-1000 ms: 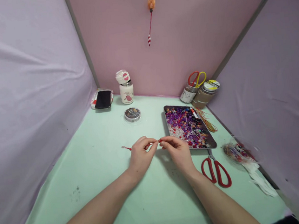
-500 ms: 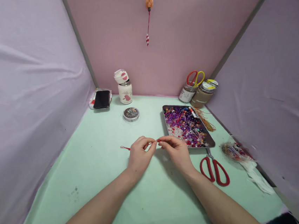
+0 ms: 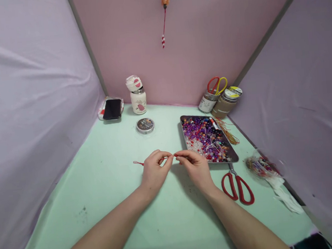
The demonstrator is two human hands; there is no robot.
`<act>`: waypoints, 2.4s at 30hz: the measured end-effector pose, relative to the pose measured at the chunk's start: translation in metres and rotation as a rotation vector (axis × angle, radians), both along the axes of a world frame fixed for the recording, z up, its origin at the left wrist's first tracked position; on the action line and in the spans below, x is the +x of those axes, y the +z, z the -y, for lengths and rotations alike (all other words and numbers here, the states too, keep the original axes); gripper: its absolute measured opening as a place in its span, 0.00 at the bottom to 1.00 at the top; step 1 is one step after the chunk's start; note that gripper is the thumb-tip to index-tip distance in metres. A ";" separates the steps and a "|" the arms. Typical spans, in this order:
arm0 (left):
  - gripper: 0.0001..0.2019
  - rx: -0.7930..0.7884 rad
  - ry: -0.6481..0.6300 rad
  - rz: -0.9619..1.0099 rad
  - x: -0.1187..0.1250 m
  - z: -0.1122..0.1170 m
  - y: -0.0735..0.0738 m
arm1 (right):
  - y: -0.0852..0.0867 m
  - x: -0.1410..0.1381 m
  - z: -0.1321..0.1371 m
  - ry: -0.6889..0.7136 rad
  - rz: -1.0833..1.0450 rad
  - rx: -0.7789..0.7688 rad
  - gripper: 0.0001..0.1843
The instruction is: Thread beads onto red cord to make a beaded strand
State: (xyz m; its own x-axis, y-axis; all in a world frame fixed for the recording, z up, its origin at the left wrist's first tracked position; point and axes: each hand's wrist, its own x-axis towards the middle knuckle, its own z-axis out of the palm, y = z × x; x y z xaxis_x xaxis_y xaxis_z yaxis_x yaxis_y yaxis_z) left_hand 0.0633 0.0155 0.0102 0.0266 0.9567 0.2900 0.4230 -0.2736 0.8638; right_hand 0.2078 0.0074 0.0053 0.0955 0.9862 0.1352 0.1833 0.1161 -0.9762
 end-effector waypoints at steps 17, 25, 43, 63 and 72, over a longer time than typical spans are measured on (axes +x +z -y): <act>0.11 -0.441 -0.010 0.234 0.001 -0.003 0.005 | 0.005 0.001 0.003 0.028 0.296 0.268 0.06; 0.12 -0.494 -0.054 0.221 0.000 -0.005 0.007 | 0.005 0.003 0.001 0.066 0.400 0.314 0.06; 0.11 -0.525 -0.152 0.215 -0.003 -0.008 0.007 | 0.005 0.005 0.000 0.133 0.476 0.258 0.05; 0.13 -0.534 -0.157 0.294 -0.008 -0.013 0.003 | 0.004 0.008 0.001 0.092 0.441 0.319 0.05; 0.12 -0.577 -0.171 0.333 -0.008 -0.012 0.002 | 0.004 0.008 0.002 0.124 0.466 0.374 0.06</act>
